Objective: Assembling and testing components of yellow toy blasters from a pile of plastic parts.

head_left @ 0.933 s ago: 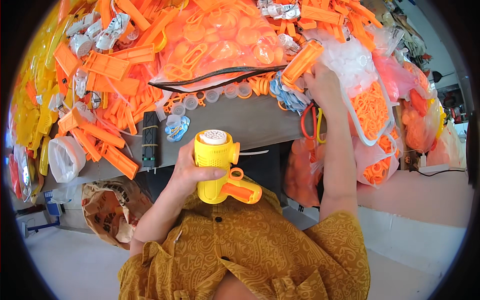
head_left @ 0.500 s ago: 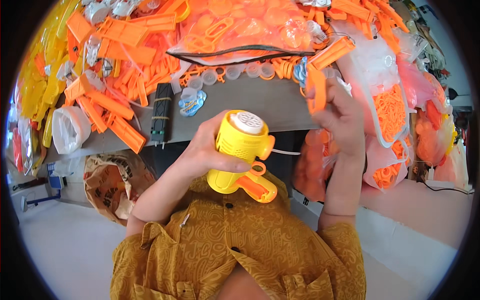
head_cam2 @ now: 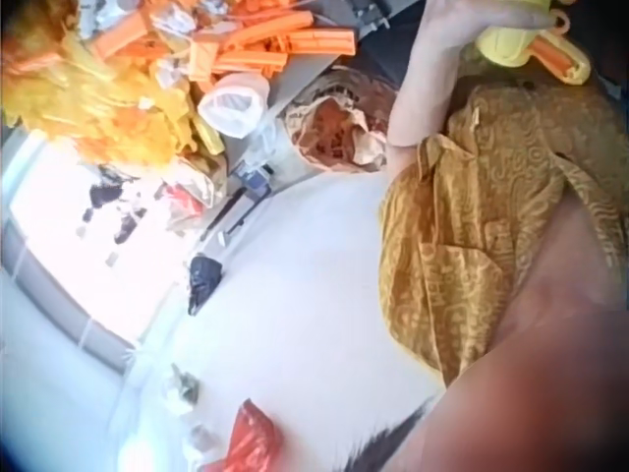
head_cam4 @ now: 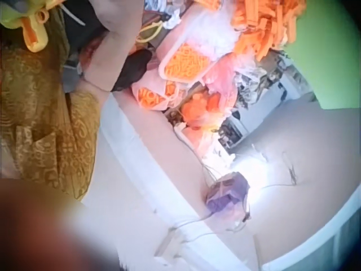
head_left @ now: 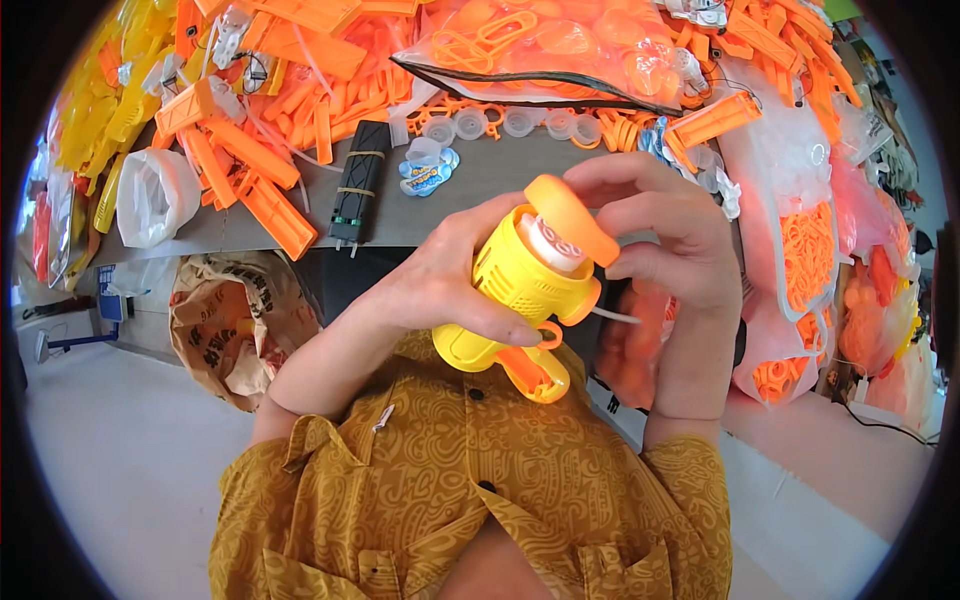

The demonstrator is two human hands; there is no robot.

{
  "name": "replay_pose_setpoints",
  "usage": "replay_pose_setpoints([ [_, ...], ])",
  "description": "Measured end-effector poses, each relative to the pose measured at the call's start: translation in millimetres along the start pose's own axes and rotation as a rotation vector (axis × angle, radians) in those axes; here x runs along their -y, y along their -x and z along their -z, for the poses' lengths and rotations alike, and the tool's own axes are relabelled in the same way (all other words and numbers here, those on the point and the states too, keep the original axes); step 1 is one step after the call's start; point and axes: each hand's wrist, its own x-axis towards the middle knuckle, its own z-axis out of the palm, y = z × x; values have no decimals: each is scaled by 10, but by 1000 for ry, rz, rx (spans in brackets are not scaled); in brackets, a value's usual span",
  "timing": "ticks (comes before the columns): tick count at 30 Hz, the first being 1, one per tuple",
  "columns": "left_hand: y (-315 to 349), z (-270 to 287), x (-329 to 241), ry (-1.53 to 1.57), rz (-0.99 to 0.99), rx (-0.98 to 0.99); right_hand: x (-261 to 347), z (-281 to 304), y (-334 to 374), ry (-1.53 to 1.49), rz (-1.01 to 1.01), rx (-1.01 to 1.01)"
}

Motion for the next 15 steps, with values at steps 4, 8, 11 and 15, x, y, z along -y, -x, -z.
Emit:
replay_pose_setpoints([
  [4, -17, 14, -23, -52, 1, -13, 60, 26, -12, 165, -17, 4],
  [8, -15, -23, -16, -22, -11, -16, 61, -7, -15, 118, -16, 69],
  [11, 0, -41, -27, -15, 2, -60, 12, -57, 5, 46, -32, 22],
  [15, 10, -48, 44, -108, -50, -132, -153, -270, 66, -154, -110, -163],
])
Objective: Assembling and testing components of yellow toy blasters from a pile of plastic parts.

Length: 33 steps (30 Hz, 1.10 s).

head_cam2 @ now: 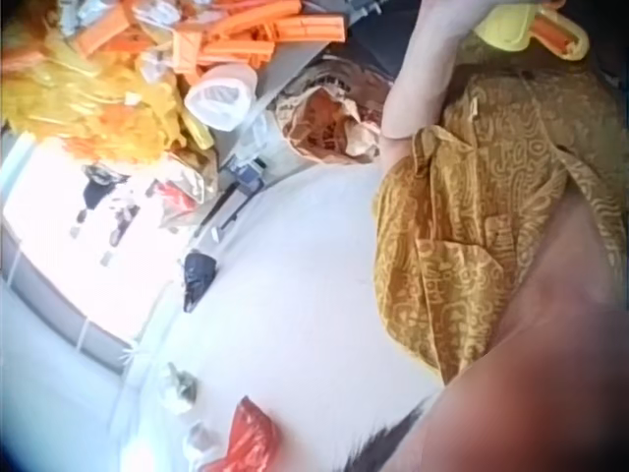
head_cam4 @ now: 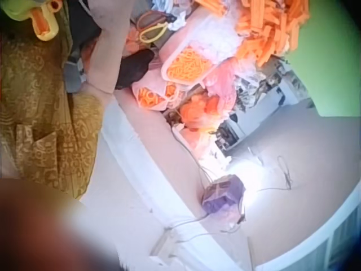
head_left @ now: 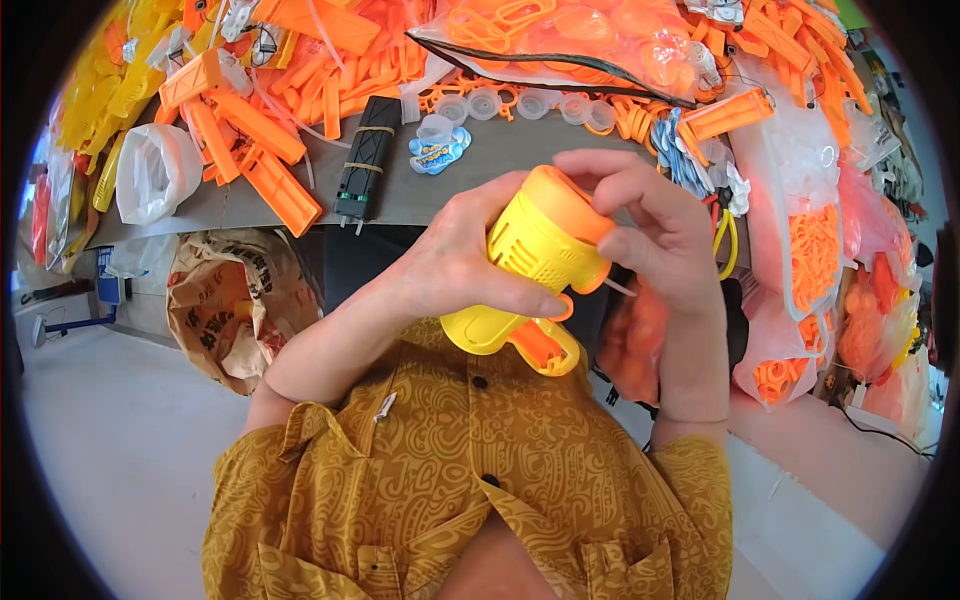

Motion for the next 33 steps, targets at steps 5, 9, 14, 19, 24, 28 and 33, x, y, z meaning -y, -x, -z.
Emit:
replay_pose_setpoints([
  [5, 95, -19, 69, -8, 66, -22, -195, -184, 75, -372, 15, -44],
  [9, 181, -34, 125, 50, 122, -23, -312, -306, 170, -388, 9, -35],
  [14, 297, -14, 220, 93, 110, -25, -278, -487, 280, -250, -31, -63],
  [19, 368, 21, 289, 135, 131, -20, -302, -705, 382, 4, 23, -150],
  [24, 483, -14, 390, 110, 59, -159, -379, -746, 394, 246, 181, -92],
  [28, 513, 5, 407, 78, 16, -154, -411, -801, 361, 304, 245, -125],
  [33, 528, -22, 443, 30, 38, -178, -206, -905, 461, 452, 117, -269],
])
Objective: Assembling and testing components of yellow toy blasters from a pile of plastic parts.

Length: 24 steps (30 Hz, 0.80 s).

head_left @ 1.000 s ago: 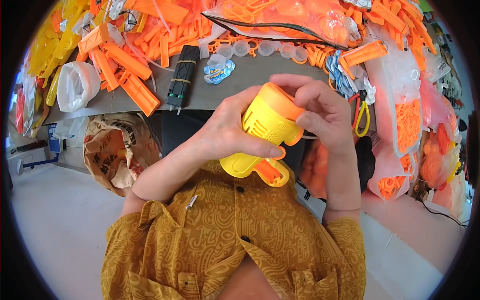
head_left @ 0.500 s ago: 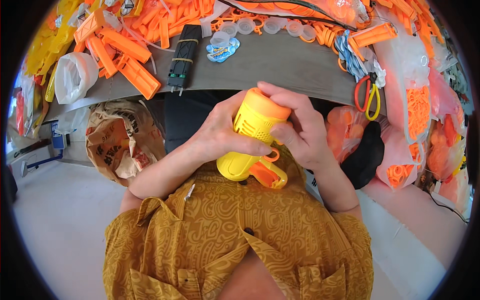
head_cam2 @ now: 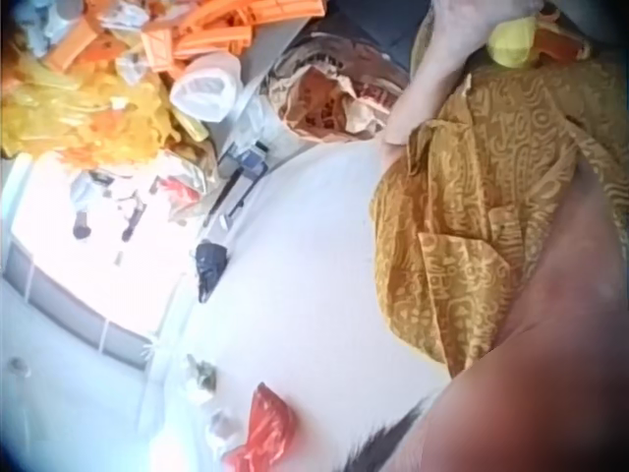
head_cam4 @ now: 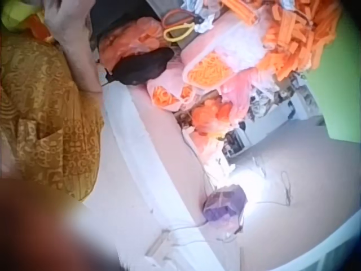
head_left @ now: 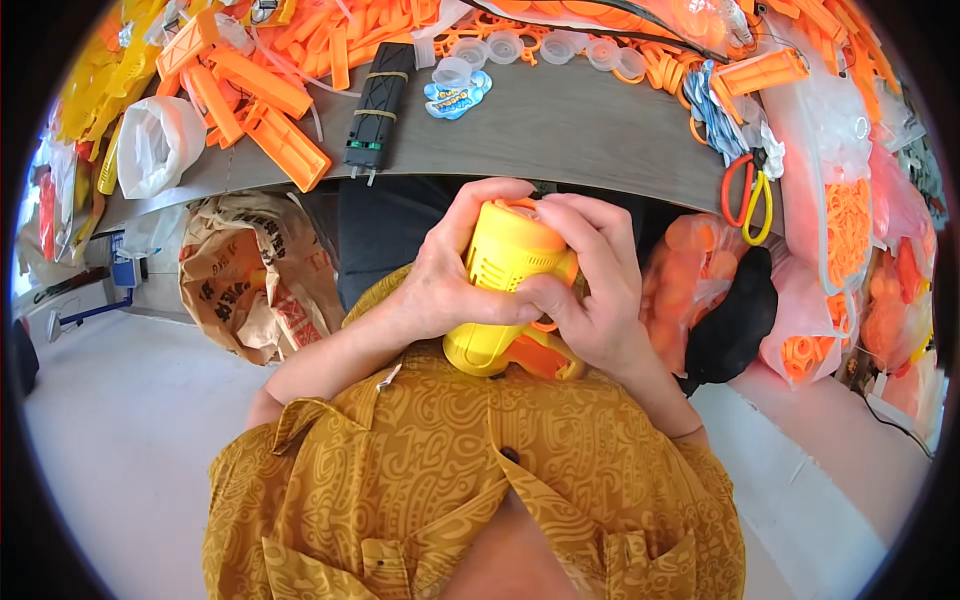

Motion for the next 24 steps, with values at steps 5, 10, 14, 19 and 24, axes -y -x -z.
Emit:
replay_pose_setpoints([
  [5, 42, -16, 46, -33, 31, -33, -52, -64, 99, -50, -68, -46],
  [10, 40, -21, 69, -65, 67, -58, -118, -96, 114, -43, -4, -84],
  [14, 36, -25, 112, -47, 63, -66, -156, -117, 116, -50, 16, -107],
  [19, 33, -27, 125, -51, 61, -59, -157, -87, 143, -34, 11, -73],
  [24, 23, -34, 105, -40, 45, -25, -128, -1, 124, -61, -15, -7],
])
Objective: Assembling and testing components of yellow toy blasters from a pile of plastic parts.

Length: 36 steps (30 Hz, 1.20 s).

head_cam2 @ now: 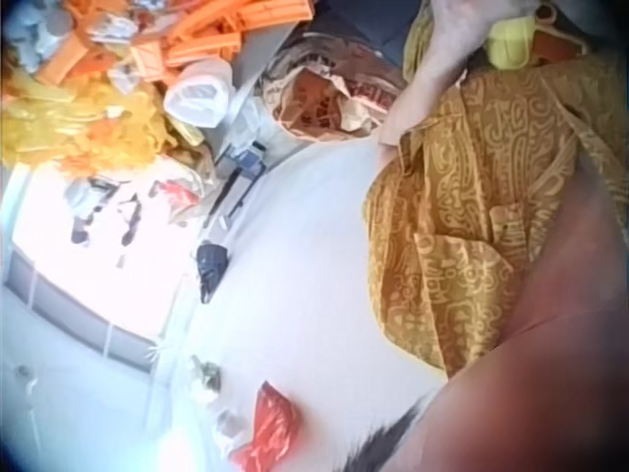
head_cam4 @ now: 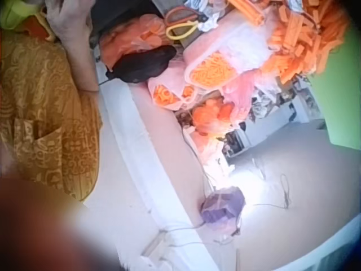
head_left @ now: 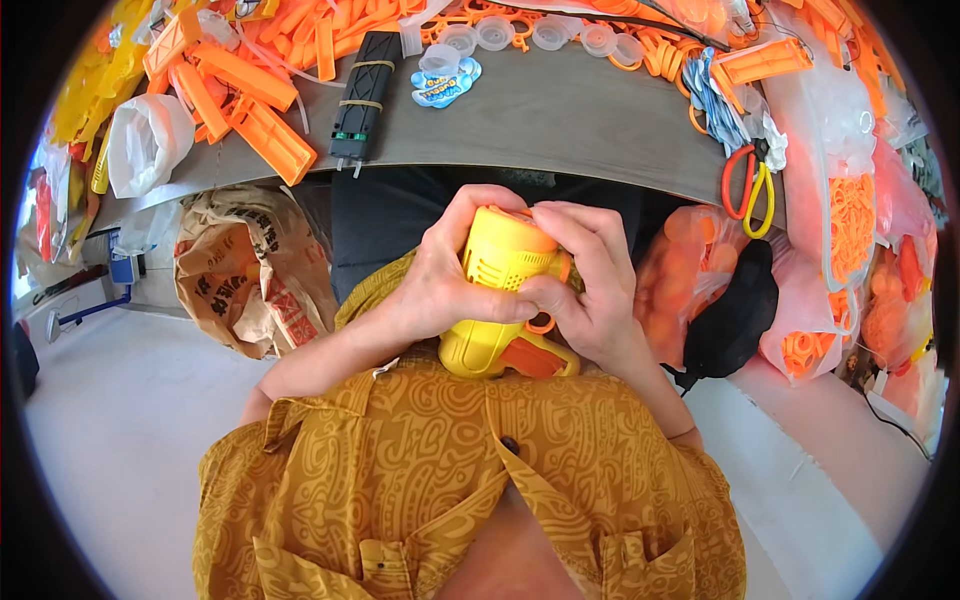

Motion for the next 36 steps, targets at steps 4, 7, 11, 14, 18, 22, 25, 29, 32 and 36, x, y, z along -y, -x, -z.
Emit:
replay_pose_setpoints([
  [4, 13, -15, -22, 41, -8, 14, -56, -47, 80, -306, -171, 23],
  [7, 24, -17, -6, 83, -27, 12, -113, -99, 113, -337, -129, 25],
  [11, 36, -8, 16, 119, -56, 6, -105, -147, 57, -302, -85, -115],
  [14, 64, 12, 24, 107, -27, 3, -102, -160, 60, -313, -120, -83],
  [18, 61, 12, 21, 86, -21, 12, -122, -176, 71, -305, -36, -123],
  [22, 29, -74, -63, 136, -1, -12, -146, 45, 3, -254, -32, -6],
  [25, -3, -62, -161, 66, -62, -16, -51, 331, -394, -158, 36, 207],
  [29, -32, -22, -260, 49, 153, 208, 114, 332, -731, 95, 51, 685],
  [32, 13, -52, -311, -69, 159, 220, 153, 315, -757, 129, 105, 751],
  [36, 64, -141, -239, -108, 72, 165, 260, 337, -806, 238, 0, 897],
])
